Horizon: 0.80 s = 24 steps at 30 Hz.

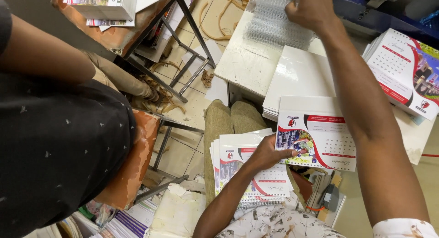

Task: The person sits on the floor and assembles desk calendars by inserting spiral wire bindings into the punched holes of the calendar pages. They handle the wire and the paper sheets by hand, securing the binding and stacking the finished calendars on a nearby table.

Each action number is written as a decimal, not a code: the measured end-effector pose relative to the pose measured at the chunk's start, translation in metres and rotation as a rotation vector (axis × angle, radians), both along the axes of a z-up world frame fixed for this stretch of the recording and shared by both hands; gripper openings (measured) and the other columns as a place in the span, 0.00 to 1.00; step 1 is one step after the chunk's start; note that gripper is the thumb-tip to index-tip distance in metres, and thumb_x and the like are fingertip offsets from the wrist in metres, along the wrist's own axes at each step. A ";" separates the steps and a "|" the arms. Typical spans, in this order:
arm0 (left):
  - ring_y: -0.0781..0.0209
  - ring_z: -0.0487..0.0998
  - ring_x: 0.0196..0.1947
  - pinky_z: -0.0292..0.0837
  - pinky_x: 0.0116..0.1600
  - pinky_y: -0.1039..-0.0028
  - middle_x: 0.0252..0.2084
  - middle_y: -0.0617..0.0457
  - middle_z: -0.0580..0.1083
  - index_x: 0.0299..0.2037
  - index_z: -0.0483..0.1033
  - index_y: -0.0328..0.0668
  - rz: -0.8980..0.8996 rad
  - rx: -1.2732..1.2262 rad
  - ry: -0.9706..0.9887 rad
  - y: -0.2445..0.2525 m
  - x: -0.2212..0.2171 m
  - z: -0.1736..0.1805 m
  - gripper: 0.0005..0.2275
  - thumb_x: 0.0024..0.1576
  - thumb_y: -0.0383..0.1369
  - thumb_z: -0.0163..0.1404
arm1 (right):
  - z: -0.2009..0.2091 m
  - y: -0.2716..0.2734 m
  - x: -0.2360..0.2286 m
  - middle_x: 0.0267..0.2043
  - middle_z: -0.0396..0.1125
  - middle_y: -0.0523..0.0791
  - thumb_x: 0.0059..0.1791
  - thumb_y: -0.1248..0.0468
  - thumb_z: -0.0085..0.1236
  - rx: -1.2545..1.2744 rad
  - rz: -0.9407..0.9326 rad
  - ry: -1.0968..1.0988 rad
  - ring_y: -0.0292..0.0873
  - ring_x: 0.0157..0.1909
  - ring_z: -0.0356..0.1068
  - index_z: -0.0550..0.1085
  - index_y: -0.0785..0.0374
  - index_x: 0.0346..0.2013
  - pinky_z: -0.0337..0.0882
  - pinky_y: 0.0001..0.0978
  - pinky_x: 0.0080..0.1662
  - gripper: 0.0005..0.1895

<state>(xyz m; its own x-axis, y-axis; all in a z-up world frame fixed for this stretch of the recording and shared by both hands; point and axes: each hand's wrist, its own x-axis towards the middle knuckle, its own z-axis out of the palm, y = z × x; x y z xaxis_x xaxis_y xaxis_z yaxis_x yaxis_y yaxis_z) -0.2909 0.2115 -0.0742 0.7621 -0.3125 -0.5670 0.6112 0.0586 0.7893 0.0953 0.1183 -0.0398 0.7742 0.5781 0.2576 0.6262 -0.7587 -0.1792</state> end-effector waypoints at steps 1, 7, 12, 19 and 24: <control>0.50 0.77 0.53 0.73 0.57 0.58 0.52 0.47 0.77 0.56 0.71 0.46 -0.003 0.004 -0.009 0.000 -0.001 0.000 0.33 0.41 0.52 0.58 | 0.006 0.001 -0.001 0.37 0.62 0.50 0.53 0.65 0.54 0.033 -0.029 0.169 0.49 0.35 0.60 0.68 0.66 0.54 0.60 0.43 0.40 0.16; 0.52 0.78 0.49 0.74 0.51 0.62 0.49 0.48 0.77 0.55 0.72 0.44 -0.011 0.035 0.001 0.001 0.000 0.000 0.33 0.41 0.52 0.58 | 0.025 -0.020 0.012 0.56 0.70 0.46 0.56 0.51 0.58 0.296 -0.221 0.736 0.47 0.56 0.69 0.76 0.59 0.51 0.68 0.43 0.54 0.17; 0.52 0.78 0.51 0.75 0.53 0.62 0.51 0.48 0.78 0.56 0.72 0.44 0.014 -0.014 0.005 0.003 -0.001 0.006 0.31 0.42 0.49 0.59 | 0.020 -0.066 0.009 0.50 0.71 0.45 0.58 0.60 0.50 0.799 0.200 1.241 0.39 0.42 0.72 0.71 0.65 0.52 0.75 0.27 0.43 0.12; 0.50 0.80 0.51 0.78 0.52 0.62 0.51 0.46 0.79 0.55 0.74 0.44 0.018 -0.019 -0.029 0.000 -0.001 -0.001 0.28 0.45 0.47 0.60 | 0.062 -0.180 -0.137 0.46 0.72 0.45 0.46 0.49 0.71 1.163 0.022 1.035 0.37 0.36 0.73 0.64 0.61 0.68 0.77 0.25 0.39 0.42; 0.59 0.81 0.51 0.78 0.55 0.71 0.52 0.48 0.80 0.55 0.76 0.40 0.096 -0.171 -0.112 -0.006 -0.004 -0.040 0.26 0.45 0.38 0.64 | -0.006 -0.306 -0.263 0.50 0.75 0.49 0.49 0.57 0.69 1.375 -0.226 1.106 0.47 0.38 0.79 0.65 0.61 0.66 0.81 0.39 0.35 0.35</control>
<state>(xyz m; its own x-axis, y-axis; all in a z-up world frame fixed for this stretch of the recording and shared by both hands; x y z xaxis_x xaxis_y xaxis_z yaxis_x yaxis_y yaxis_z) -0.2947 0.2055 -0.1138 0.8485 -0.3193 -0.4220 0.5051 0.2511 0.8257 -0.1677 -0.1881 -0.0462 0.9314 0.2833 -0.2284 -0.2997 0.2409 -0.9231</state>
